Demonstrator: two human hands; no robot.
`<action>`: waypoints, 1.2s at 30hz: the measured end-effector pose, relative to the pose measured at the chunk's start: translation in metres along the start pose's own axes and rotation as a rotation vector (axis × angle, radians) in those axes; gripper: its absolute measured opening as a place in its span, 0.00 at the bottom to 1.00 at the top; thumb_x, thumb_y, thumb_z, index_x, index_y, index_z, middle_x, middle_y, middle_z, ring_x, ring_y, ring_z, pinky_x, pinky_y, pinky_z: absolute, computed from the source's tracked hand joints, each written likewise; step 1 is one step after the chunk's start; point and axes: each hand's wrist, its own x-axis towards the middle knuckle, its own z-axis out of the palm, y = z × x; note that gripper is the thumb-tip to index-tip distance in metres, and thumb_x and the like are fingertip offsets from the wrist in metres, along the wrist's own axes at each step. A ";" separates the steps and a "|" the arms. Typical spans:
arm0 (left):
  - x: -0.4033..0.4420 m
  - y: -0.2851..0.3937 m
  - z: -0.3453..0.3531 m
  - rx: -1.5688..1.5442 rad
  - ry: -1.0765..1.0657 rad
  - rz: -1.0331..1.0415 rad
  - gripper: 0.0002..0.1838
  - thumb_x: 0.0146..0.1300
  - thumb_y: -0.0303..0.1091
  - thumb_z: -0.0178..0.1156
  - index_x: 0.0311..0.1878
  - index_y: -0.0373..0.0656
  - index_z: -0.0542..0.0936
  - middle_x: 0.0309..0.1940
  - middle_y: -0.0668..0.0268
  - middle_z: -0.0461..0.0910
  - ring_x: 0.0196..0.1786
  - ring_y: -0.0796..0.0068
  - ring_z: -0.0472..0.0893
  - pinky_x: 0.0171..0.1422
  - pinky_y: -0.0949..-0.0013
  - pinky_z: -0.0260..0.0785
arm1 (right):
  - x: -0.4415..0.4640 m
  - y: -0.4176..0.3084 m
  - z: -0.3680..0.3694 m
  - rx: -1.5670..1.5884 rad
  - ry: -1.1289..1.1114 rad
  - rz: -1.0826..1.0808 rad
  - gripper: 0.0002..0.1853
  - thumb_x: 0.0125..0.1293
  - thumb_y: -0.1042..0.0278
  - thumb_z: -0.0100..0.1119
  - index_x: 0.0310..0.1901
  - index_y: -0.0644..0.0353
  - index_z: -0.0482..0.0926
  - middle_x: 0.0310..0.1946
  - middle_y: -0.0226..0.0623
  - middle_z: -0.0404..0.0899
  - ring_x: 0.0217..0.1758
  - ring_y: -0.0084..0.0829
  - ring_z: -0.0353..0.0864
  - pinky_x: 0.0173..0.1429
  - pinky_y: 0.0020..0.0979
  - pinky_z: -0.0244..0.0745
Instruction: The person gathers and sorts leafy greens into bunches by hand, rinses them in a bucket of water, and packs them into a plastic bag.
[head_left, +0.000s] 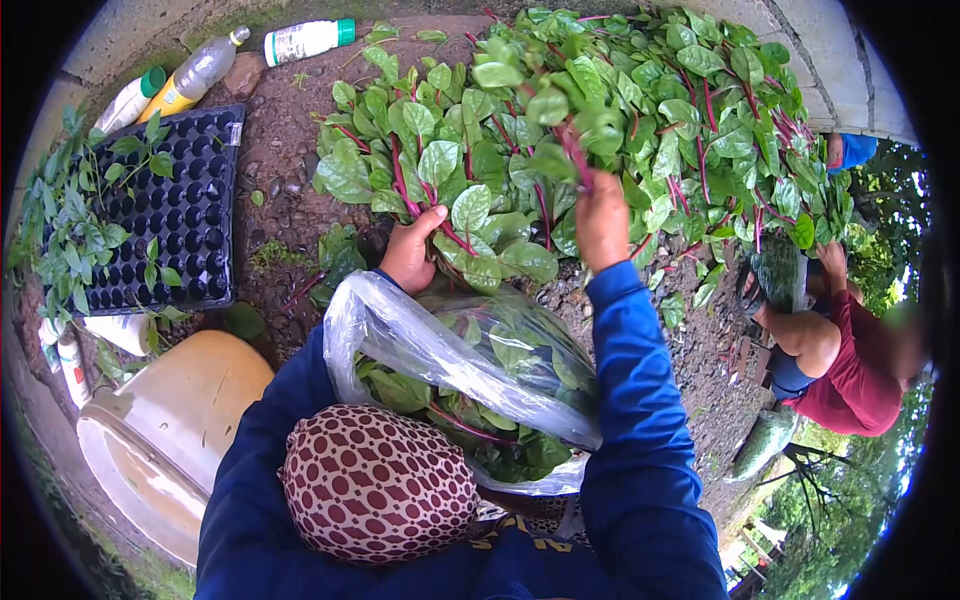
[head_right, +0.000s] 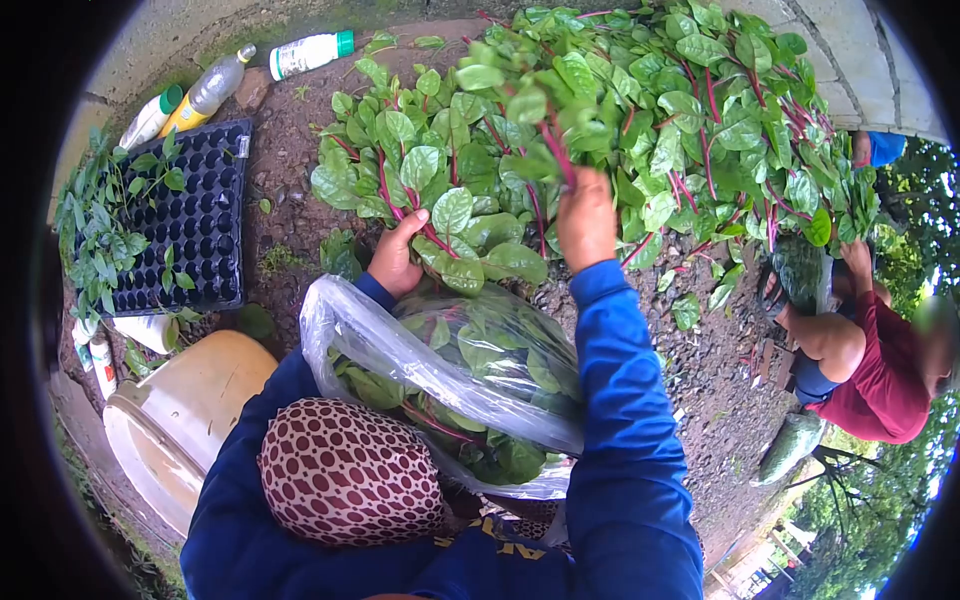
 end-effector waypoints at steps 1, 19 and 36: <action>0.000 0.000 0.000 0.004 0.007 0.008 0.17 0.59 0.34 0.58 0.50 0.39 0.74 0.45 0.64 0.78 0.47 0.68 0.77 0.55 0.60 0.68 | -0.009 -0.001 0.013 -0.092 -0.107 0.054 0.13 0.55 0.75 0.52 0.44 0.61 0.72 0.38 0.50 0.75 0.38 0.49 0.77 0.45 0.42 0.72; 0.006 -0.004 0.008 0.121 0.044 0.110 0.21 0.56 0.29 0.63 0.54 0.45 0.71 0.46 0.70 0.76 0.47 0.73 0.76 0.52 0.66 0.68 | -0.016 -0.052 0.030 -0.195 -0.361 -0.025 0.12 0.53 0.69 0.53 0.41 0.60 0.72 0.29 0.45 0.79 0.30 0.44 0.80 0.36 0.42 0.76; 0.008 0.000 0.000 0.065 0.040 -0.055 0.15 0.60 0.34 0.60 0.50 0.42 0.74 0.42 0.66 0.78 0.44 0.71 0.78 0.50 0.63 0.71 | 0.038 0.006 0.023 -0.411 -0.212 -0.004 0.11 0.53 0.56 0.60 0.32 0.54 0.79 0.34 0.42 0.78 0.39 0.43 0.80 0.44 0.39 0.75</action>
